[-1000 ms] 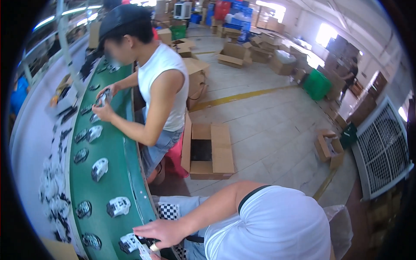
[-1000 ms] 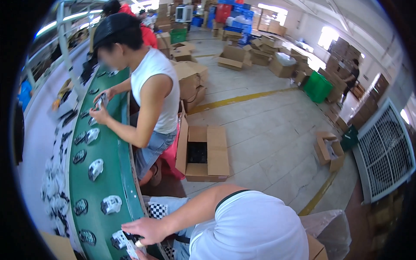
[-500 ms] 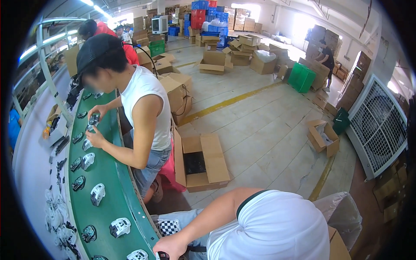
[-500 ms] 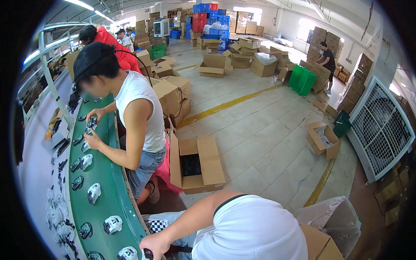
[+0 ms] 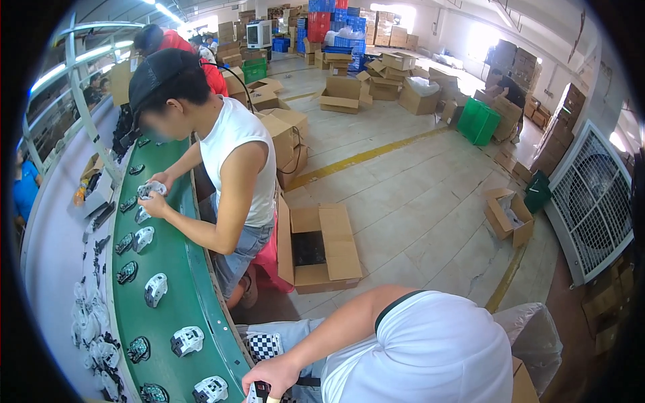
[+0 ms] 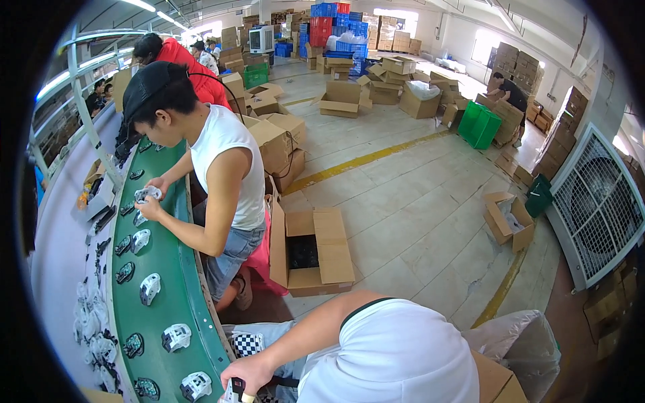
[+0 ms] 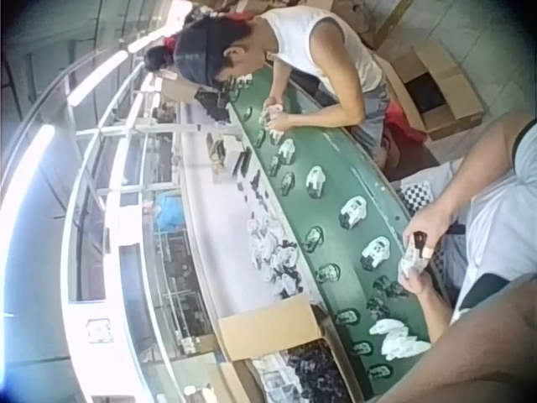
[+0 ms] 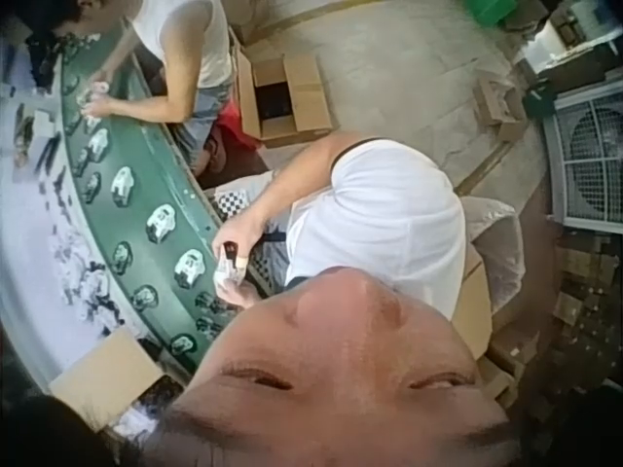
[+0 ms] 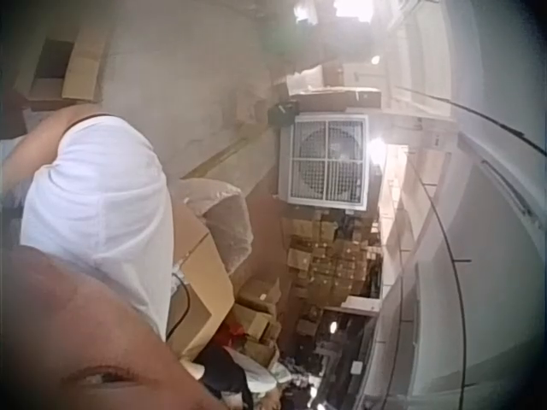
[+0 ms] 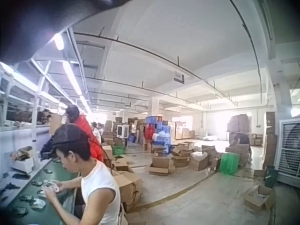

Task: The person takes computer mouse shells from a cardboard box, places them onto the conveyor belt, and assembles mouse housings by fitting the plastic shells and internal frame pieces together by hand.

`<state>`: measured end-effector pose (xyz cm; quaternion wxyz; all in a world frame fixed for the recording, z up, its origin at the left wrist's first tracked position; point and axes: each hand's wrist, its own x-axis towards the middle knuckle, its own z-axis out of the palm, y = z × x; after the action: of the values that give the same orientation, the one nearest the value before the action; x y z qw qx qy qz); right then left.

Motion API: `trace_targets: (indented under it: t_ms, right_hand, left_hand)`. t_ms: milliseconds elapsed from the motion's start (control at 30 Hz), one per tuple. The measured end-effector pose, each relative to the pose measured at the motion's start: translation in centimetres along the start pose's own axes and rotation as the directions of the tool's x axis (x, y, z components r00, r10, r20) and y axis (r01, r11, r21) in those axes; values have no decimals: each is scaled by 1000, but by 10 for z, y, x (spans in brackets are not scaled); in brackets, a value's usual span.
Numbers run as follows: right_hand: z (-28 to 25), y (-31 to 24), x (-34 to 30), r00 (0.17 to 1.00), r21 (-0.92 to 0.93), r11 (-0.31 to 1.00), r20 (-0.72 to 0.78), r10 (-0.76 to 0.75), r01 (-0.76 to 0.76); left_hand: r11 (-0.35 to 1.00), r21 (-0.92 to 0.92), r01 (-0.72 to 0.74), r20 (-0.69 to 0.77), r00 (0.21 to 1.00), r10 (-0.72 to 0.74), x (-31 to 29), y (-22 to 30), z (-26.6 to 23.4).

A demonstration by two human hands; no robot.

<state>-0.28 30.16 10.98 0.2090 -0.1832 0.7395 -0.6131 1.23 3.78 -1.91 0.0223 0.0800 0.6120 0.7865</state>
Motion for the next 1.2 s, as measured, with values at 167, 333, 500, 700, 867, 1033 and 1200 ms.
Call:
trace_targets:
  t_ms: [167, 333, 500, 700, 867, 1033, 1200]
  right_hand:
    - [0, 21, 6, 995, -86, 992, 52, -91, 95]
    - [16, 47, 16, 1000, 87, 996, 2, -31, 31]
    - [12, 54, -3, 990, 312, 944, 122, 69, -104]
    - [28, 62, -10, 997, 473, 878, 16, 75, -74]
    - [16, 64, -12, 998, 238, 970, -58, -28, 41]
    - [5, 24, -18, 990, -378, 916, 38, -134, 138]
    - [0, -6, -24, 988, -611, 783, 153, -29, 117]
  left_hand:
    - [998, 33, -55, 144, 988, 50, 6, 37, 34]
    - [982, -3, -187, 96, 978, 187, 8, 59, 59]
    - [947, -304, -103, 224, 958, 176, 0, 59, 77]
    - [947, -308, -88, 261, 950, 173, -6, 57, 77]
    - [969, -228, -92, 342, 925, 168, 7, 51, 75]
    - [653, 642, -402, 297, 915, 272, -3, 57, 49]
    - [615, 654, -439, 286, 897, 336, 11, 60, 89]
